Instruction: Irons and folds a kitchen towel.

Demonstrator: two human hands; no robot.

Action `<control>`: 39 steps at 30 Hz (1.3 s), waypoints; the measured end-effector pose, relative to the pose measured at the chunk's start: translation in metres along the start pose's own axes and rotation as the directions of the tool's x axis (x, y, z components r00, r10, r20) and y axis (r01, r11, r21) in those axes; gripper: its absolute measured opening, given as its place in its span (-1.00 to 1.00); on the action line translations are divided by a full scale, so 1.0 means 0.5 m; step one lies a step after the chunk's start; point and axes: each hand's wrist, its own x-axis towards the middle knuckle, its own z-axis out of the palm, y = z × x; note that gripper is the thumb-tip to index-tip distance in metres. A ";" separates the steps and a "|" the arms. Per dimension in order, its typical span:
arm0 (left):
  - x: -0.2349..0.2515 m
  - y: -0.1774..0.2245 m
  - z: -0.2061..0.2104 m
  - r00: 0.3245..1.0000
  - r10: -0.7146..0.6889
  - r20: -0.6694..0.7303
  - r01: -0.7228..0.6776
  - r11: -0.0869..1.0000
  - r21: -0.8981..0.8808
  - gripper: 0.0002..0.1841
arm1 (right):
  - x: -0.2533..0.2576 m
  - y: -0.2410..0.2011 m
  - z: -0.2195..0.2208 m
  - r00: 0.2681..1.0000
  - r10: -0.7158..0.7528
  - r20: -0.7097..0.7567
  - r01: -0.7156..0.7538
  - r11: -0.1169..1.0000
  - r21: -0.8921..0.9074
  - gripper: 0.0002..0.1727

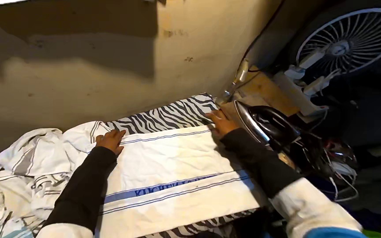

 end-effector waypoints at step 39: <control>-0.382 0.039 0.186 0.817 0.201 -0.541 -0.304 0.947 -0.107 -0.55 | -0.285 0.031 0.124 0.910 -0.153 -0.384 0.144 0.988 -0.051 -0.38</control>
